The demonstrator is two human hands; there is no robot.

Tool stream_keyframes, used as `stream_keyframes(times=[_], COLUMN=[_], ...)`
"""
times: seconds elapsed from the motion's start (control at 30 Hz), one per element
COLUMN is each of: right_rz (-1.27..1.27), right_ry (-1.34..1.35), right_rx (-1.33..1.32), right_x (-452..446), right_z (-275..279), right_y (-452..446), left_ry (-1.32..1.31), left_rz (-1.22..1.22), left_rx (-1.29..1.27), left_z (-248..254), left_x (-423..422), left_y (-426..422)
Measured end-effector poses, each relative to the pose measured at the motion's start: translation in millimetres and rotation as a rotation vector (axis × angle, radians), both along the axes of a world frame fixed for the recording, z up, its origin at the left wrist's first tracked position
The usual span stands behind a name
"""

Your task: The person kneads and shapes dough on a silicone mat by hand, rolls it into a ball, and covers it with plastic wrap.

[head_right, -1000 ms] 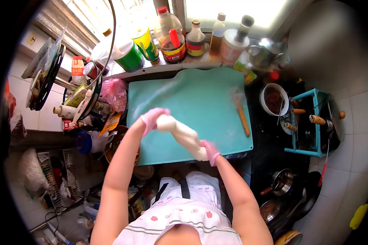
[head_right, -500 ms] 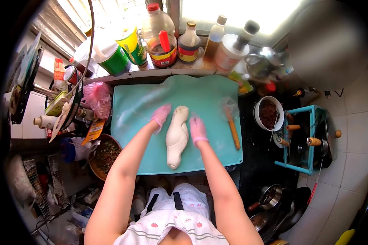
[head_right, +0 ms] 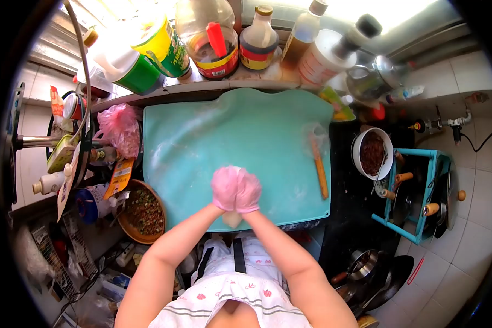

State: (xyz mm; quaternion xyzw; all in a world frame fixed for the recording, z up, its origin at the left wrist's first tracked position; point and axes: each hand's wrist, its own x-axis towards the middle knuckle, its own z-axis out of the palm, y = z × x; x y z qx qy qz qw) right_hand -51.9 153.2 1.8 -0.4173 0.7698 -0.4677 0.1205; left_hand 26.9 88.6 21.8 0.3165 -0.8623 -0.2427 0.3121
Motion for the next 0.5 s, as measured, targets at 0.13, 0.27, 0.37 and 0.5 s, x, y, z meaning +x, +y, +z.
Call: stream_keyframes(times=[0.13,0.27,0.37,0.5], right_rz=[-0.002,0.013,0.059,-0.074], right_ry=[0.300,0.288,0.206,0.218], right_rx=[0.082,0.192,0.298,0.147], right_x=[10.0,-5.7,-18.0,-28.0], right_z=[-5.1,-27.7,-33.7,-37.3], right_y=[-25.3,-56.3,-74.4,-104.3], left_ry=[-0.128,-0.357,-0.425,-0.166], left_rz=[0.267,0.201,0.267,0.531], left_rx=[-0.016,0.157,0.114,0.142], left_z=[-21.6,-31.8,-37.0,-29.1], left_x=[7.0,-4.0,-19.4,-40.8], left_y=[-4.4,-40.8,-55.7,-84.9])
